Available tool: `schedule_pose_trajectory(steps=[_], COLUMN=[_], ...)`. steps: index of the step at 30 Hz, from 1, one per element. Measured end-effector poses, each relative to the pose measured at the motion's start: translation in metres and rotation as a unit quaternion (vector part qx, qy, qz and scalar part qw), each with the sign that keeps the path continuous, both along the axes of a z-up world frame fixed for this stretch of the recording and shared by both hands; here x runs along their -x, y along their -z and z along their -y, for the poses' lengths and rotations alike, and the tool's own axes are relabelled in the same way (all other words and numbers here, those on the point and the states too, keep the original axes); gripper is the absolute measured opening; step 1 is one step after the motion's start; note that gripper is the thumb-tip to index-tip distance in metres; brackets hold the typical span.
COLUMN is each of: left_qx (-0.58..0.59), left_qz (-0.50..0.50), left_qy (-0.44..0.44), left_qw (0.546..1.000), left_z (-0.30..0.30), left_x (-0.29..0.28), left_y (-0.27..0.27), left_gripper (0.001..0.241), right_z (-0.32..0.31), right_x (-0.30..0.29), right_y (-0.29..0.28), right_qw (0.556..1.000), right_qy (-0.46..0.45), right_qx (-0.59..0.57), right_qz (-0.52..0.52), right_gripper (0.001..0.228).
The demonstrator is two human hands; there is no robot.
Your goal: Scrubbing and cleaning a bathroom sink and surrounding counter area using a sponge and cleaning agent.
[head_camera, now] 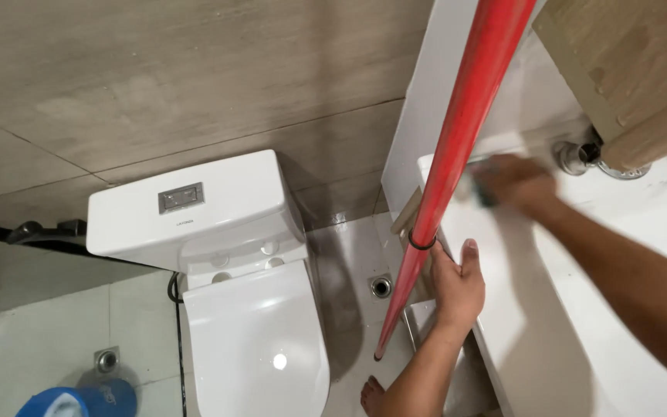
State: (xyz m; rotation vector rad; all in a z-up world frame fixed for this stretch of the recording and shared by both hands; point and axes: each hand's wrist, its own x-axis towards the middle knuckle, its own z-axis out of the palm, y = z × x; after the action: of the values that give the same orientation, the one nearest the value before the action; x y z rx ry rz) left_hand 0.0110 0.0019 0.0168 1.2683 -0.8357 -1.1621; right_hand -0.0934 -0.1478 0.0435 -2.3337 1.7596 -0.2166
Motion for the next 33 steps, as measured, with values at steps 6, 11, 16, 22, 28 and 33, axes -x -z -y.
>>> schedule_pose_trajectory(steps=[6, 11, 16, 22, 28, 33], left_qx=[-0.024, -0.041, -0.021, -0.065, -0.048, -0.072], left_qz=[0.051, 0.124, 0.087, 0.023, 0.004, 0.027], left_qy=[-0.003, -0.019, -0.026, -0.004, -0.015, -0.006], left_qw=[0.998, 0.991, 0.996, 0.998, 0.999, 0.997], left_z=[0.008, 0.014, 0.013, 0.011, 0.006, 0.002], left_x=[-0.001, 0.005, 0.002, 0.001, 0.007, 0.001], left_y=[-0.005, 0.028, 0.006, 0.000, 0.009, -0.009], left_gripper=[0.071, 0.071, 0.071, 0.071, 0.068, 0.065], right_z=[0.019, 0.038, 0.017, 0.020, 0.004, -0.013], right_x=[-0.033, 0.005, -0.037, -0.024, -0.010, -0.003], right_y=[-0.050, -0.009, -0.037, -0.001, -0.050, 0.017], right_qw=[0.989, 0.978, 0.981, 0.981, 0.976, 0.960], right_qy=[0.045, 0.112, 0.092, 0.111, 0.185, 0.111], right_qx=[-0.105, -0.152, -0.146, -0.146, -0.093, 0.256], right_qz=[-0.092, -0.088, -0.088, -0.060, -0.065, 0.014], right_gripper=[0.045, 0.048, 0.052, 0.060, 0.058, 0.043])
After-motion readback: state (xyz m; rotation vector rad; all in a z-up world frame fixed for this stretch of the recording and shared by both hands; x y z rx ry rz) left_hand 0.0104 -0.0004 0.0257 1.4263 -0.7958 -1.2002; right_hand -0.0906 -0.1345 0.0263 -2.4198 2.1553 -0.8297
